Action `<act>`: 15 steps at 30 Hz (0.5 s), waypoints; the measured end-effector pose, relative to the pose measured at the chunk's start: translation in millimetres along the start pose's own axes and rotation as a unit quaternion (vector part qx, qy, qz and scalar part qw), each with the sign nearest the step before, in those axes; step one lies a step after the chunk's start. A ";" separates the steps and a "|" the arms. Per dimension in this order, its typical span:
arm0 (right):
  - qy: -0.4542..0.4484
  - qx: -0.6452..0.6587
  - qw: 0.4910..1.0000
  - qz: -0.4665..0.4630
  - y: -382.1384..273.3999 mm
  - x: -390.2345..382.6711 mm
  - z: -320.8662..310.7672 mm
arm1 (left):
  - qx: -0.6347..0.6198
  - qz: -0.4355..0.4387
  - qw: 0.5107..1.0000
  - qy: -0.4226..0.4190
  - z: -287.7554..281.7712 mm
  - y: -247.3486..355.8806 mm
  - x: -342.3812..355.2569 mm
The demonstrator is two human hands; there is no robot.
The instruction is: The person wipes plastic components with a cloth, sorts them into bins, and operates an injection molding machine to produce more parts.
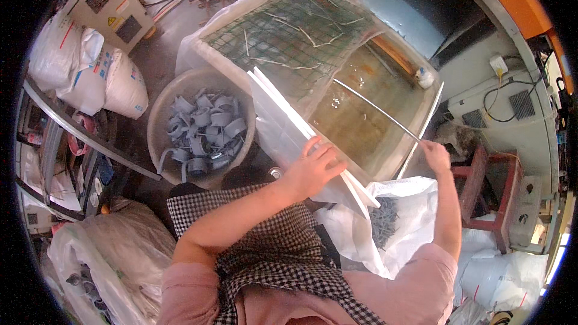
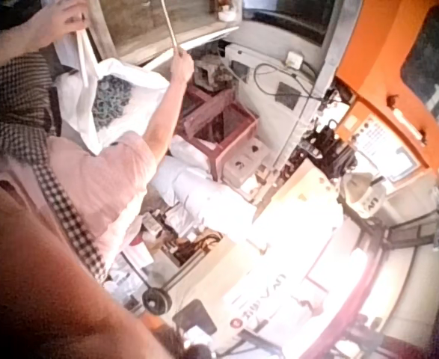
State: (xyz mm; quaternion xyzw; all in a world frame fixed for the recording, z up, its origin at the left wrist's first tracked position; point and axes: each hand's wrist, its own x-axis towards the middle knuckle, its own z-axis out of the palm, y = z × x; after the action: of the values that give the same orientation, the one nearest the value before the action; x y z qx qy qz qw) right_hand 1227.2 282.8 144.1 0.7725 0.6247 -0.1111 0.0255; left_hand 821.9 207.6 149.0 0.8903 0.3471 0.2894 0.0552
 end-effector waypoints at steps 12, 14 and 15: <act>-0.027 0.076 0.996 -0.035 31.2 -18.7 39.3 | 0.000 -0.007 1.000 -0.004 2.0 2.1 5.1; -0.062 0.106 0.992 0.006 -7.1 -21.2 40.9 | 0.004 -0.015 1.000 -0.006 1.2 0.9 0.8; -0.079 0.119 0.989 0.028 -18.5 -21.1 40.8 | 0.004 -0.017 1.000 -0.007 1.2 0.5 -0.5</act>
State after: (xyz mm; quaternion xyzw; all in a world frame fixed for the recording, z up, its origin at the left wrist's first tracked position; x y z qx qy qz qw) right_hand 1199.5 259.2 110.5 0.7760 0.5811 -0.2448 -0.0145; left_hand 822.6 207.1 147.9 0.8864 0.3631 0.2810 0.0587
